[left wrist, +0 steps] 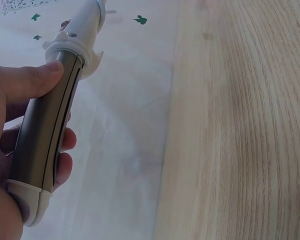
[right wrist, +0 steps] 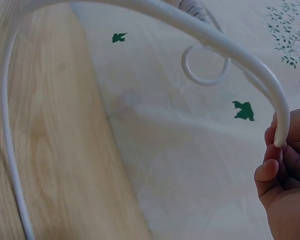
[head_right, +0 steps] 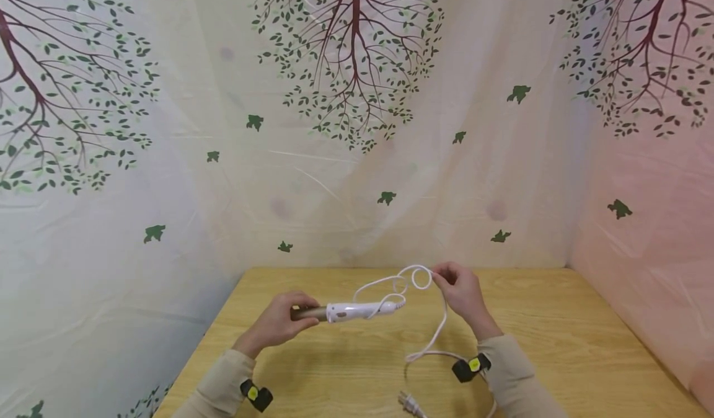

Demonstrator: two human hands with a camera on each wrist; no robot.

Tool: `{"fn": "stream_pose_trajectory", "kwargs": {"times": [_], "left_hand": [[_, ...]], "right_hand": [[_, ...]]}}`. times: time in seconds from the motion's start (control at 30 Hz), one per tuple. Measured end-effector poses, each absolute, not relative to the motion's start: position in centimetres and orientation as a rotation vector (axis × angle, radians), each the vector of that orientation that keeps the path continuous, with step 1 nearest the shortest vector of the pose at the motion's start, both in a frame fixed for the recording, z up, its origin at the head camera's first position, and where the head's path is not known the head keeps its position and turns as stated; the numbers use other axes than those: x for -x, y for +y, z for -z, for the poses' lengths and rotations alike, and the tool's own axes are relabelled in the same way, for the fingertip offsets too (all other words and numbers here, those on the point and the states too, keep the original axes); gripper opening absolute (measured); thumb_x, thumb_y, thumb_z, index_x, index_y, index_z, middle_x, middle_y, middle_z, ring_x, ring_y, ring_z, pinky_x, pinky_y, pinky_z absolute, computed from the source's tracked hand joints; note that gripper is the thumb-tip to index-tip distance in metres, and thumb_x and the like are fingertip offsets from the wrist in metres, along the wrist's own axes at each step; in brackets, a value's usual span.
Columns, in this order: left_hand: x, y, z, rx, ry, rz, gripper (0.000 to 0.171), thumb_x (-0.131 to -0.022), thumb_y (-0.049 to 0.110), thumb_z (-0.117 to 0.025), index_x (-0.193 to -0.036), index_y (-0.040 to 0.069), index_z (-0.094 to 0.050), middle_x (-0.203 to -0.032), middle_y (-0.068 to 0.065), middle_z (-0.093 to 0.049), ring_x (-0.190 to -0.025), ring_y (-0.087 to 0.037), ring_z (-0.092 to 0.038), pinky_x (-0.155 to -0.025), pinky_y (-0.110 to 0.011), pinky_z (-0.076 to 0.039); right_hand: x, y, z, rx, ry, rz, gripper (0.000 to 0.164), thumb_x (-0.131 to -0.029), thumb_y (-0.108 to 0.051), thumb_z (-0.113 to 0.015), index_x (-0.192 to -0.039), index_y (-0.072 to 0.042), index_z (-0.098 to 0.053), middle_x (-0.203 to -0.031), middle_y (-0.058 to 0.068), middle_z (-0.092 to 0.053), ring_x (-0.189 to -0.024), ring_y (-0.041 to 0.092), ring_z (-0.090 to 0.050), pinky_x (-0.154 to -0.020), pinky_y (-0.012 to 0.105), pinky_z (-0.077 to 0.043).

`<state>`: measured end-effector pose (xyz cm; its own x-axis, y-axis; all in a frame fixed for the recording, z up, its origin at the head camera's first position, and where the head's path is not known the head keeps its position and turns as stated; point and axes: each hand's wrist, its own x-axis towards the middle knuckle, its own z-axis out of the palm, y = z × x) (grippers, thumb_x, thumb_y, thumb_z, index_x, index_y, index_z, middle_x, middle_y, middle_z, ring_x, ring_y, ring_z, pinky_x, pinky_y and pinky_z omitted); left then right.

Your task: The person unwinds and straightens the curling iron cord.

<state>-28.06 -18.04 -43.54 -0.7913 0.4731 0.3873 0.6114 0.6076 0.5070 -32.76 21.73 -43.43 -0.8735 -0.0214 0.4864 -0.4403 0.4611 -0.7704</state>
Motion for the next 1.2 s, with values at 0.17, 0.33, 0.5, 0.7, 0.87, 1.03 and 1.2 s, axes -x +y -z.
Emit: {"fn": "stream_pose_trajectory", "kwargs": {"times": [0.17,0.33,0.5,0.7,0.87,1.03,1.2], "left_hand": [[27.9,-18.0,43.3,0.909,-2.593,0.965,0.020,-0.084,0.020,-0.077,-0.102,0.014,-0.072,-0.097,0.003,-0.069,-0.081,-0.005,-0.060,-0.070,-0.021,-0.052],[28.0,-18.1,43.2,0.918,-2.561,0.975,0.019,-0.084,0.020,-0.077,-0.101,0.013,-0.072,-0.096,0.003,-0.069,-0.080,-0.005,-0.060,-0.069,-0.021,-0.052],[28.2,-18.2,43.4,0.914,-2.557,0.975,0.019,-0.084,0.020,-0.077,-0.101,0.015,-0.072,-0.097,0.005,-0.069,-0.079,-0.004,-0.060,-0.068,-0.021,-0.052],[28.2,-18.3,43.5,0.904,-2.555,0.972,0.019,-0.085,0.022,-0.077,-0.102,0.015,-0.072,-0.096,0.005,-0.068,-0.079,-0.004,-0.059,-0.069,-0.022,-0.051],[28.0,-18.2,43.3,0.873,-2.571,0.966,0.019,-0.084,0.021,-0.077,-0.102,0.016,-0.072,-0.096,0.006,-0.068,-0.079,-0.005,-0.059,-0.069,-0.022,-0.050],[27.9,-18.3,43.2,0.877,-2.563,0.969,0.019,-0.084,0.020,-0.077,-0.102,0.016,-0.072,-0.095,0.006,-0.068,-0.078,-0.006,-0.059,-0.068,-0.022,-0.049],[27.9,-18.3,43.3,0.878,-2.550,0.972,0.019,-0.085,0.021,-0.077,-0.102,0.016,-0.072,-0.095,0.006,-0.068,-0.077,-0.006,-0.059,-0.068,-0.023,-0.049]], "right_hand": [[33.2,21.9,44.7,-0.360,-2.349,-1.368,0.006,-0.089,-0.004,-0.068,-0.090,0.002,-0.067,-0.080,0.010,-0.066,-0.066,0.003,-0.053,-0.060,0.021,-0.046],[33.2,21.9,45.9,-0.364,-2.416,-1.349,0.006,-0.090,-0.004,-0.067,-0.088,0.001,-0.067,-0.078,0.007,-0.065,-0.065,0.005,-0.052,-0.059,0.022,-0.045],[32.8,21.7,46.9,-0.385,-2.493,-1.308,0.008,-0.090,-0.008,-0.067,-0.086,-0.001,-0.066,-0.078,0.006,-0.065,-0.066,0.007,-0.053,-0.059,0.022,-0.045],[32.2,21.6,47.9,-0.431,-2.550,-1.293,0.011,-0.091,-0.011,-0.068,-0.084,-0.002,-0.066,-0.078,0.003,-0.065,-0.067,0.006,-0.053,-0.060,0.022,-0.046],[31.9,21.5,48.3,-0.457,-2.595,-1.282,0.007,-0.090,-0.010,-0.068,-0.085,-0.005,-0.066,-0.079,0.004,-0.066,-0.067,0.006,-0.054,-0.060,0.023,-0.046],[31.6,21.4,48.8,-0.483,-2.628,-1.281,0.006,-0.090,-0.009,-0.068,-0.086,-0.006,-0.067,-0.080,0.007,-0.067,-0.068,0.006,-0.054,-0.061,0.023,-0.046],[31.4,21.2,49.1,-0.510,-2.652,-1.263,0.005,-0.089,-0.009,-0.069,-0.085,-0.008,-0.067,-0.077,-0.002,-0.064,-0.070,0.005,-0.055,-0.063,0.023,-0.047]]}}
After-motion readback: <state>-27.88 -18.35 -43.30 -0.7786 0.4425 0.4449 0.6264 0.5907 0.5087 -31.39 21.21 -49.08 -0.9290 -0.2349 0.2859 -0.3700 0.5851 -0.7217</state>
